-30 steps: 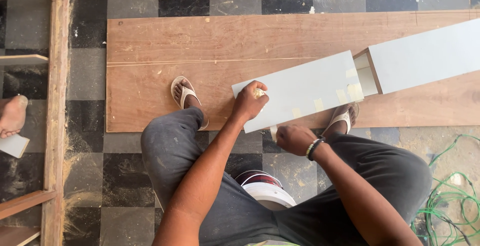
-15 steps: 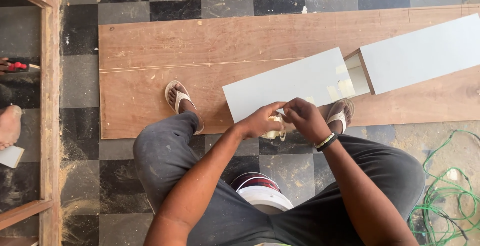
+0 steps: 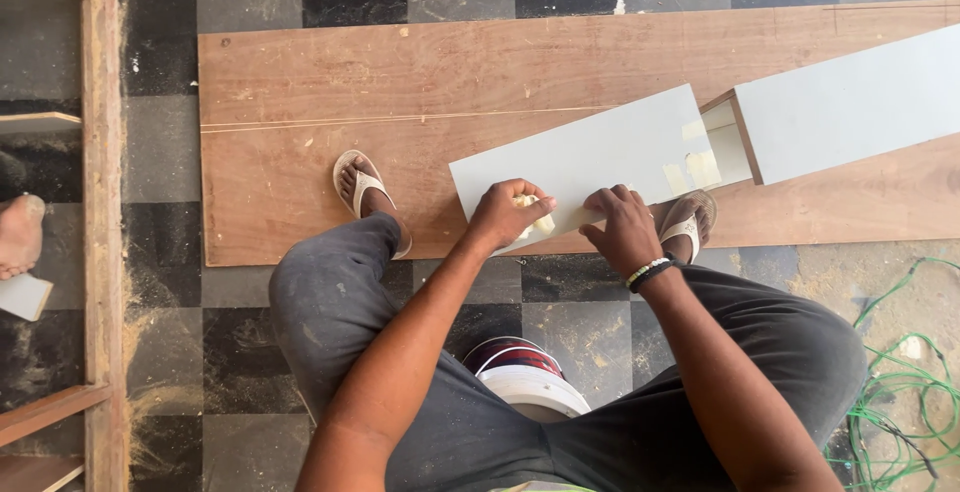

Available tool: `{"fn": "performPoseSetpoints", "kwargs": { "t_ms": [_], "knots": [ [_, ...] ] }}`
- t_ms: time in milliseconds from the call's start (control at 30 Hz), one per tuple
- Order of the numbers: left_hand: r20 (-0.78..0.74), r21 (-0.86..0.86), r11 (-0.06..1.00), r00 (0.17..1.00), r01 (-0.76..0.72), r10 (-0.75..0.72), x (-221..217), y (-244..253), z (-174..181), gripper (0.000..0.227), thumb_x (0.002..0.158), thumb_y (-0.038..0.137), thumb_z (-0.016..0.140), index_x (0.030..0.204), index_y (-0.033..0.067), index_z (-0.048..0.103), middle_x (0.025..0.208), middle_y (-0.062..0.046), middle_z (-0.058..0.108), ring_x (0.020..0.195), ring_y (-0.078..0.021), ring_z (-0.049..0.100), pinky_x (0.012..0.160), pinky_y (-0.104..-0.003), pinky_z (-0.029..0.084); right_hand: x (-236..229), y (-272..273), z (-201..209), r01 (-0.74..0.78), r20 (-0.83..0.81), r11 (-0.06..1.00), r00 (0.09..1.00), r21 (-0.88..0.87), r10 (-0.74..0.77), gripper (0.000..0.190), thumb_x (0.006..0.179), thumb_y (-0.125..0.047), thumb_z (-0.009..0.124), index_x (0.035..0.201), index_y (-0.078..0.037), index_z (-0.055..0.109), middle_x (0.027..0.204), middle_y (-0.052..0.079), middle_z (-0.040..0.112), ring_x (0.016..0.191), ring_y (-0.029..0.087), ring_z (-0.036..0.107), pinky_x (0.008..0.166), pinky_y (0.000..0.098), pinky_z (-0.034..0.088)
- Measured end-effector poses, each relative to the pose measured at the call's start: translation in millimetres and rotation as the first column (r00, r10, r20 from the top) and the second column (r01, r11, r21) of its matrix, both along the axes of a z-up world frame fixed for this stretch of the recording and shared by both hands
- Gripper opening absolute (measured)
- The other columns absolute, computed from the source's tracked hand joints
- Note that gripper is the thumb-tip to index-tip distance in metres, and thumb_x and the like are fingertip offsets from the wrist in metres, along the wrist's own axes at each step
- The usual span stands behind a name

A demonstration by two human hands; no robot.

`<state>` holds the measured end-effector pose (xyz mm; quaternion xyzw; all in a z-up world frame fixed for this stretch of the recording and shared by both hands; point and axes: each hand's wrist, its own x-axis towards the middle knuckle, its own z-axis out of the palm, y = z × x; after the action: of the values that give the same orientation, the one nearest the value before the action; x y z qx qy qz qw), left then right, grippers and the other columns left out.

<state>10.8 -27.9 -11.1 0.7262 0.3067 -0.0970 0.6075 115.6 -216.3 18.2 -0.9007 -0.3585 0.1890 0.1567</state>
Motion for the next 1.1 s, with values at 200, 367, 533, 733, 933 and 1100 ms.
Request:
{"fn": "performPoseSetpoints", "kwargs": {
  "t_ms": [200,367,533,733,933,1100],
  "knots": [
    [0.002,0.062,0.998,1.000,0.000,0.000,1,-5,-19,0.037,0.085,0.047,0.076,0.099,0.0123,0.076,0.087,-0.007,0.078,0.072,-0.0160,0.074,0.066,-0.032,0.060,5,-6,-6,-0.049,-0.020,0.991,0.998,0.128,0.052,0.027,0.077,-0.013,0.082,0.100,-0.005,0.070,0.102,0.009,0.070,0.100,0.029,0.063,0.089,0.0437,0.052],
    [0.113,0.145,0.989,0.993,-0.041,0.024,0,-6,-20,0.041,0.084,0.049,0.076,0.097,0.0102,0.078,0.088,-0.009,0.079,0.078,-0.0190,0.075,0.072,-0.034,0.058,2,-12,-25,-0.058,0.014,0.993,0.998,0.101,0.057,0.014,0.083,-0.012,0.078,0.095,-0.007,0.071,0.097,0.007,0.070,0.100,0.029,0.063,0.089,0.0433,0.051],
    [0.010,0.115,0.993,1.000,-0.022,0.021,4,-8,-14,0.048,0.085,0.055,0.072,0.100,0.0098,0.077,0.090,-0.011,0.080,0.081,-0.0230,0.077,0.075,-0.037,0.060,-5,-13,-12,-0.055,0.050,0.992,0.997,0.116,0.050,0.008,0.087,-0.010,0.075,0.093,-0.008,0.070,0.095,0.008,0.068,0.099,0.029,0.063,0.091,0.0428,0.050],
    [0.039,0.148,0.989,0.999,-0.007,0.001,3,-9,-16,0.050,0.085,0.056,0.070,0.103,0.0096,0.077,0.096,-0.012,0.079,0.089,-0.0245,0.077,0.079,-0.038,0.060,-6,-11,-16,-0.008,0.038,0.968,0.999,0.250,-0.001,0.027,0.084,-0.017,0.075,0.104,-0.002,0.066,0.093,0.011,0.067,0.095,0.031,0.061,0.087,0.0457,0.049],
    [0.054,0.169,0.985,0.998,-0.039,0.031,3,-10,-18,0.050,0.085,0.056,0.070,0.101,0.0087,0.078,0.094,-0.013,0.080,0.088,-0.0250,0.077,0.079,-0.038,0.060,-3,-5,-24,0.034,0.028,0.993,0.999,0.110,-0.038,0.006,0.096,-0.013,0.066,0.095,-0.006,0.068,0.091,0.009,0.067,0.090,0.028,0.064,0.086,0.0437,0.050],
    [0.039,0.154,0.988,0.999,-0.024,0.018,5,-9,-19,0.053,0.086,0.058,0.069,0.102,0.0081,0.076,0.092,-0.013,0.079,0.087,-0.0253,0.077,0.077,-0.038,0.060,-7,-8,-30,-0.005,0.178,0.984,0.984,0.180,-0.028,0.007,0.091,-0.009,0.067,0.096,-0.004,0.066,0.090,0.011,0.065,0.089,0.032,0.062,0.083,0.0459,0.049]
  ]
}}
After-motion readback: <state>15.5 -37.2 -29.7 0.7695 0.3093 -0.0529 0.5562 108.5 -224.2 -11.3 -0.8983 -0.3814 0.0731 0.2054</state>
